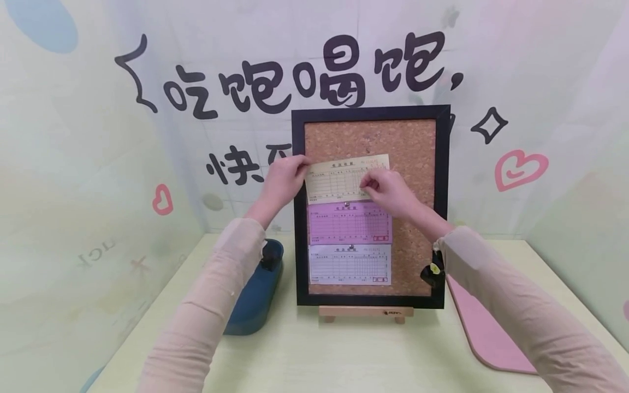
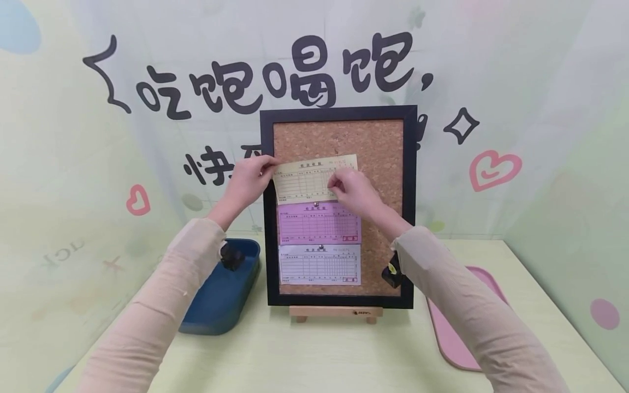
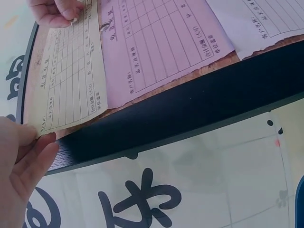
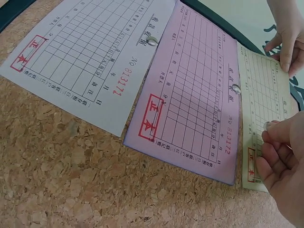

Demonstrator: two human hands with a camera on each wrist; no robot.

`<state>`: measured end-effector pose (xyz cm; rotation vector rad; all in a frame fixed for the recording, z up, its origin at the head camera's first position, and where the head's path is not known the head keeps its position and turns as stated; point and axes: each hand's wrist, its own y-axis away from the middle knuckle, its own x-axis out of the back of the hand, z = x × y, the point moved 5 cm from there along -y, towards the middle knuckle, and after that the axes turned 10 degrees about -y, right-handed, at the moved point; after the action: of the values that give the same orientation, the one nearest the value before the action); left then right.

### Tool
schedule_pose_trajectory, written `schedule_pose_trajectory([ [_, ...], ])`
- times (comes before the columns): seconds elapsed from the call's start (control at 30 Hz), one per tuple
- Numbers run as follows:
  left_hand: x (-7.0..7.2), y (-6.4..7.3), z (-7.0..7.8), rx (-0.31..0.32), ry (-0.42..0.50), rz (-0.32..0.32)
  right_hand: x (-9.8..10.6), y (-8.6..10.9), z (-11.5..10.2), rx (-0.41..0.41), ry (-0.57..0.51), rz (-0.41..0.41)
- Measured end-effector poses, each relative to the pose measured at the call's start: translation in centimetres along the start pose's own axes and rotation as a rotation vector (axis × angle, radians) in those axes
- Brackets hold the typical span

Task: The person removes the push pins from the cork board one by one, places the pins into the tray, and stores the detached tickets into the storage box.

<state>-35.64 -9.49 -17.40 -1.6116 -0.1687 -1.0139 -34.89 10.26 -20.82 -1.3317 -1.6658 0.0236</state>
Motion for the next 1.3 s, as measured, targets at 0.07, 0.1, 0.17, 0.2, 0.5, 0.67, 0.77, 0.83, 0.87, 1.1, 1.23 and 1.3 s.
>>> schedule_pose_trajectory([
  [0.07, 0.3, 0.1, -0.3, 0.018, 0.021, 0.003, 0.0, 0.1, -0.1, -0.003, -0.002, -0.006],
  [0.1, 0.4, 0.2, -0.5, 0.03, 0.03, 0.002, 0.0, 0.2, -0.1, -0.004, -0.005, -0.009],
  [0.17, 0.7, 0.3, -0.9, 0.056, 0.053, -0.003, 0.1, 0.5, -0.2, -0.002, -0.006, -0.013],
  [0.2, 0.9, 0.4, -1.1, 0.071, 0.063, -0.01, 0.2, 0.6, -0.2, 0.0, -0.006, -0.014],
  [0.5, 2.0, 2.1, -3.5, 0.182, 0.143, -0.032, 0.6, 2.8, -0.1, -0.014, -0.012, -0.043],
  [0.67, 3.3, 3.3, -4.6, 0.229, 0.186, -0.018, 1.3, 4.3, 0.1, -0.011, 0.022, -0.035],
  [0.77, 4.0, 4.5, -5.6, 0.265, 0.232, -0.001, 1.8, 5.3, 0.5, -0.013, 0.044, -0.022],
  [0.83, 4.4, 5.4, -6.5, 0.298, 0.258, 0.004, 2.1, 5.9, 1.0, -0.017, 0.05, -0.013],
  [0.87, 4.5, 5.8, -6.9, 0.31, 0.274, 0.006, 2.2, 6.3, 1.2, -0.017, 0.054, -0.008],
  [1.1, 5.2, 9.3, -9.2, 0.386, 0.299, -0.004, 2.9, 8.5, 2.7, -0.025, 0.065, 0.0],
  [1.23, 5.7, 11.0, -9.8, 0.408, 0.326, 0.011, 3.8, 9.7, 3.3, -0.025, 0.076, -0.002],
  [1.3, 5.9, 11.8, -10.1, 0.424, 0.343, 0.019, 4.2, 10.2, 3.6, -0.042, 0.075, -0.008],
])
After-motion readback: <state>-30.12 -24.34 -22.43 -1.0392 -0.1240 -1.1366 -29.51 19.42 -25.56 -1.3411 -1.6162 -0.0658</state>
